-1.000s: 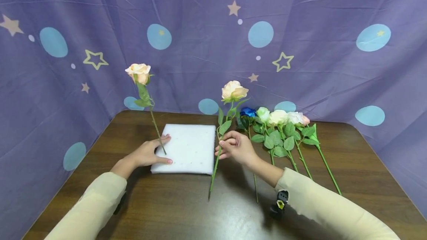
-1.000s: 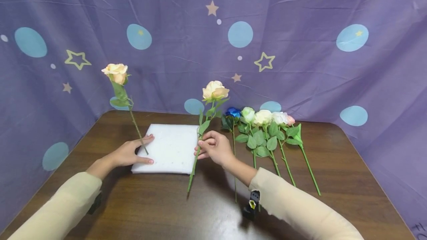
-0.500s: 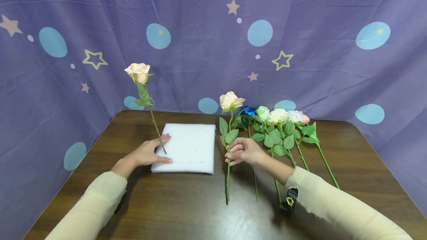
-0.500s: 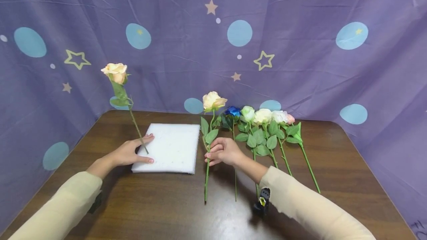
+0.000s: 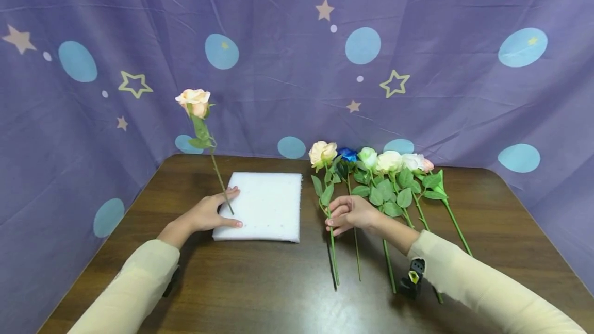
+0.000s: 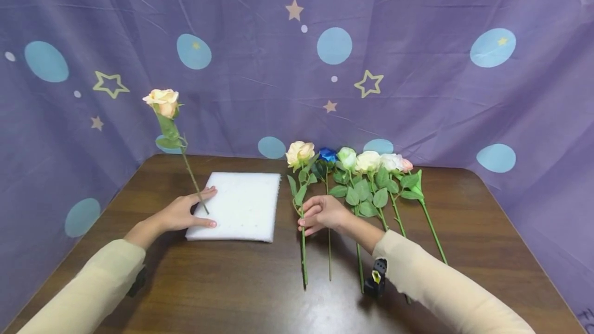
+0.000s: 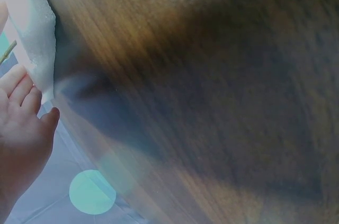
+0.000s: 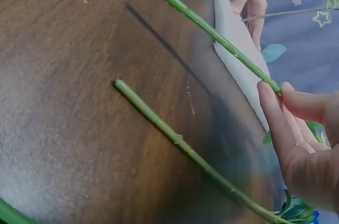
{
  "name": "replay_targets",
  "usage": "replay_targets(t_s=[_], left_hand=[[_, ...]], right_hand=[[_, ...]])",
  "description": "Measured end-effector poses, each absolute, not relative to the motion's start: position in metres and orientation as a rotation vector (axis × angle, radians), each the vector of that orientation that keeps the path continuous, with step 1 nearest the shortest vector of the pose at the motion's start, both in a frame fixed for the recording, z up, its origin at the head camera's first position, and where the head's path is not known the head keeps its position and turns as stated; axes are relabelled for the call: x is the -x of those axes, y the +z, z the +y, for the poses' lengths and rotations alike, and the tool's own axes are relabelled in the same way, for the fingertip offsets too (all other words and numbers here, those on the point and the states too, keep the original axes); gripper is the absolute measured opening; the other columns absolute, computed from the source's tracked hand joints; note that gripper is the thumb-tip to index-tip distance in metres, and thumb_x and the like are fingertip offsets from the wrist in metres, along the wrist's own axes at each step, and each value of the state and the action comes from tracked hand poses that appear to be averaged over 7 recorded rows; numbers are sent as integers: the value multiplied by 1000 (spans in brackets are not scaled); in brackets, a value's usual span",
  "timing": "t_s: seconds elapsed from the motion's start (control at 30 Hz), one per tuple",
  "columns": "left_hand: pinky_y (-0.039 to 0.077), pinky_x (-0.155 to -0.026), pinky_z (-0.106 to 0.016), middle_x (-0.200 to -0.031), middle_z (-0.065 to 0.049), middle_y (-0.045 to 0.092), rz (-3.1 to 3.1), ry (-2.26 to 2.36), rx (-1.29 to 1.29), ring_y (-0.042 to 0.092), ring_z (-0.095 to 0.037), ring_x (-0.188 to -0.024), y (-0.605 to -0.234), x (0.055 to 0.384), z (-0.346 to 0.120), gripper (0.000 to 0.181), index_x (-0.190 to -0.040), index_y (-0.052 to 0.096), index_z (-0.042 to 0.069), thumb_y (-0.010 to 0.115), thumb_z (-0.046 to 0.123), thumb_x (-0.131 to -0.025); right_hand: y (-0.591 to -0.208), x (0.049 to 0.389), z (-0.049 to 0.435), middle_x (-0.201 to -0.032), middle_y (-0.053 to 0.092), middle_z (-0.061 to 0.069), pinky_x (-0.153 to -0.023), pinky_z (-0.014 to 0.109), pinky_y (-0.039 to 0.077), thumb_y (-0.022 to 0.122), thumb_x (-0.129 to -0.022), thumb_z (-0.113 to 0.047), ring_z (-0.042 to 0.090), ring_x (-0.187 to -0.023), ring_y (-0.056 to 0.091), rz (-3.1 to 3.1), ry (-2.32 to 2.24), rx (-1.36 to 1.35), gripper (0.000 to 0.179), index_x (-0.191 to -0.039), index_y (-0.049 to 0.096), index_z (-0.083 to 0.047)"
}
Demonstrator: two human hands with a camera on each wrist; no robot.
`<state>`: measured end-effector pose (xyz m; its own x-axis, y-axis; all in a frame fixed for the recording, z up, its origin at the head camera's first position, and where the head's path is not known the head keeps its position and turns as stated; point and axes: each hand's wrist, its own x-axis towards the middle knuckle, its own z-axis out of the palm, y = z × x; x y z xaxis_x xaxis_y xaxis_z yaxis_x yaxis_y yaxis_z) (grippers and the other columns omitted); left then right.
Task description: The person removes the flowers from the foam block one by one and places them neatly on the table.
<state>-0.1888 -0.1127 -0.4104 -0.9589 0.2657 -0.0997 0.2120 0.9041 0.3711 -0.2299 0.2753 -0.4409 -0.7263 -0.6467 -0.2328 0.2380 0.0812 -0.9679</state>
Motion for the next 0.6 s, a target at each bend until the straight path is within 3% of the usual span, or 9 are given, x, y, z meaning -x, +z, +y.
replay_targets(t_s=[0.27, 0.47, 0.6], left_hand=[[29, -115, -58, -153, -22, 35, 2920, 551, -371, 32, -43, -141, -412, 190, -113, 96, -145, 39, -1, 78, 50, -73], [29, -115, -57, -153, -22, 35, 2918, 549, -376, 33, -43, -141, -411, 189, -114, 96, -145, 39, 0, 78, 51, -73], [30, -114, -57, -152, -22, 36, 2918, 539, -386, 33, -43, -141, -411, 191, -116, 96, -145, 40, 1, 78, 52, -72]], right_hand=[[-460, 236, 269, -73, 71, 5, -69, 37, 62, 67, -81, 10, 18, -69, 72, 1865, -1702, 274, 31, -108, 52, 14], [-463, 240, 260, -85, 74, 19, -65, 33, 62, 70, -82, 2, 16, -62, 71, 2061, -1621, 78, 26, -104, 61, 11], [-460, 238, 258, -88, 74, 20, -63, 32, 62, 71, -83, -2, 16, -58, 70, 2138, -1591, 16, 20, -99, 64, 8]])
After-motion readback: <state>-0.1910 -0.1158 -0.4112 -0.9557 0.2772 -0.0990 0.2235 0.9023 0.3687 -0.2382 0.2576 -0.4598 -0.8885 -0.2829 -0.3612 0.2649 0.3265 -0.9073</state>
